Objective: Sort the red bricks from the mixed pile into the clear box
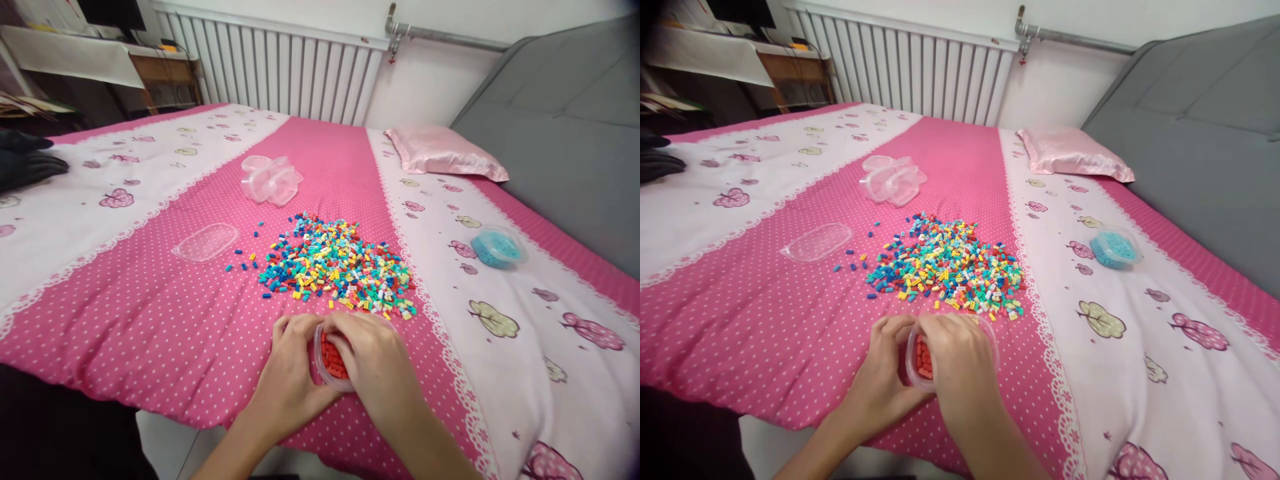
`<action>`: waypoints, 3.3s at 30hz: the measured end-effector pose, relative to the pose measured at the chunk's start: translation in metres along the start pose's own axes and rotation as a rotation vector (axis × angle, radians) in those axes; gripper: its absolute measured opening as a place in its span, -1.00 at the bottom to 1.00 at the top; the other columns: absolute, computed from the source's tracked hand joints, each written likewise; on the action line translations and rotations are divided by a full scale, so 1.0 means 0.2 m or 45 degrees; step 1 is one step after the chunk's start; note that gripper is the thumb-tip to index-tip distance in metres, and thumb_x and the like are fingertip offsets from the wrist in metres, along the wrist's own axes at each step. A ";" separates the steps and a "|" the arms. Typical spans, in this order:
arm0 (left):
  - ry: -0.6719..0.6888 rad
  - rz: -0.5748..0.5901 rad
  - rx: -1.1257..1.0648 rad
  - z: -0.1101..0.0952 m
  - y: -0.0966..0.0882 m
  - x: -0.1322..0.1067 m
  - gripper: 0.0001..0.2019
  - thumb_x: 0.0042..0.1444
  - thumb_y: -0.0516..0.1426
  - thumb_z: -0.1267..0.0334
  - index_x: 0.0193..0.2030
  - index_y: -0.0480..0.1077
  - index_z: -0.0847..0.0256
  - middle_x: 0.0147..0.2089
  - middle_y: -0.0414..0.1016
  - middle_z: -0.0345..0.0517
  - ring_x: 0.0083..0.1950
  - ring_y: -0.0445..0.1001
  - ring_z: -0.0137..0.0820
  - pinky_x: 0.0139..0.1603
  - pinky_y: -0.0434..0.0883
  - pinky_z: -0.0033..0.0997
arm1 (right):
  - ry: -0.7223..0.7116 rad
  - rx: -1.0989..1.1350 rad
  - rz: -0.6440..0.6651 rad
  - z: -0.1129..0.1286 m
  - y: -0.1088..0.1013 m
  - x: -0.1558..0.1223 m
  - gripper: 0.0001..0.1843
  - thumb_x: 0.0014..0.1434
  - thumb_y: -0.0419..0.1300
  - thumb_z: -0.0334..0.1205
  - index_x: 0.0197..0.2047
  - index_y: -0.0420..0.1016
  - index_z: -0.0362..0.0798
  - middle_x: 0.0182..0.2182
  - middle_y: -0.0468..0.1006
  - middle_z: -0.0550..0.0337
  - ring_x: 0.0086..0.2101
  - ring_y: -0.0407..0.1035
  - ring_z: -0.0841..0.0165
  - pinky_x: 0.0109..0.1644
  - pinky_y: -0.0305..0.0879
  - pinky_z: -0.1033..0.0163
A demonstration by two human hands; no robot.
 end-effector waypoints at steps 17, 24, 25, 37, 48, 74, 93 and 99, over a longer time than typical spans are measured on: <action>0.006 0.008 0.052 0.04 0.00 -0.03 -0.26 0.09 0.40 -0.06 0.30 0.16 0.00 0.12 0.45 -0.02 0.14 0.46 -0.06 0.18 0.40 0.02 | -0.111 0.128 -0.233 -0.03 -0.15 -0.04 -0.81 0.33 0.15 -0.43 -0.18 0.54 0.03 -0.28 0.66 0.24 -0.28 0.53 0.29 -0.15 0.36 0.20; -0.054 0.056 0.056 0.14 -0.02 -0.05 -0.23 0.12 0.37 0.16 0.39 0.11 -0.02 0.32 0.30 0.09 0.33 0.37 0.02 0.29 0.42 0.11 | 0.034 0.264 -0.310 -0.30 -0.24 -0.05 -0.76 0.42 0.09 -0.13 0.06 0.49 0.06 -0.04 0.62 0.10 -0.01 0.51 0.19 0.09 0.42 0.04; -0.045 0.068 0.061 0.14 -0.03 -0.05 -0.20 0.12 0.36 0.18 0.42 0.06 -0.03 0.34 0.29 0.10 0.35 0.37 0.03 0.31 0.41 0.13 | 0.065 0.337 -0.246 -0.31 -0.21 -0.04 -0.73 0.44 0.07 -0.08 0.08 0.48 0.07 0.00 0.60 0.08 0.04 0.49 0.18 0.14 0.41 0.01; 0.054 0.105 0.369 0.09 -0.18 0.02 -0.18 0.14 0.11 0.40 0.49 -0.15 0.05 0.30 0.45 0.13 0.28 0.48 -0.01 0.28 0.36 0.17 | 0.119 0.539 0.337 -0.23 0.03 -0.08 0.16 -0.04 0.41 -0.45 0.54 0.01 0.10 0.46 0.16 -0.06 0.44 0.01 0.05 0.51 -0.02 -0.19; 0.020 0.063 0.838 0.30 -0.27 0.31 -0.84 0.28 0.17 0.35 -0.09 0.57 0.07 0.04 0.60 -0.07 0.09 0.45 -0.09 0.09 0.30 -0.05 | 0.134 0.540 0.333 -0.24 0.03 -0.08 0.11 -0.07 0.40 -0.57 0.49 0.16 0.15 0.44 0.21 0.03 0.43 0.05 0.10 0.52 -0.01 -0.12; 0.009 -0.062 0.762 0.27 -0.26 0.29 -0.89 0.27 0.17 0.36 -0.23 0.52 0.11 -0.02 0.59 -0.03 0.07 0.45 -0.11 0.15 0.26 0.02 | 0.100 0.508 0.306 -0.25 0.04 -0.08 0.06 -0.06 0.44 -0.48 0.46 0.21 0.17 0.42 0.26 0.03 0.41 0.10 0.06 0.48 0.10 -0.10; 0.093 -0.153 0.442 0.06 -0.33 0.22 -0.88 0.34 0.15 0.27 -0.12 0.54 0.05 -0.18 0.67 -0.21 -0.14 0.53 -0.22 0.01 0.30 -0.13 | 0.062 0.620 0.064 -0.25 -0.10 -0.02 -0.24 0.06 0.51 -0.01 0.31 0.45 0.16 0.27 0.39 0.02 0.31 0.22 0.06 0.42 0.15 -0.18; 0.213 -0.014 0.361 -0.10 -0.30 0.23 -0.81 0.39 0.13 0.33 -0.09 0.57 -0.03 -0.20 0.70 -0.28 -0.17 0.52 -0.25 -0.03 0.26 -0.14 | -0.095 0.585 -0.259 -0.17 -0.22 -0.03 -0.70 0.43 0.10 -0.33 0.03 0.62 0.14 -0.13 0.62 0.20 -0.06 0.45 0.26 0.07 0.39 0.08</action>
Point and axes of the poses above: each hand's wrist, its own x-axis towards the middle knuckle, its own y-axis out of the palm, z = x × y, the point moved 10 cm from there along x, towards the middle knuckle
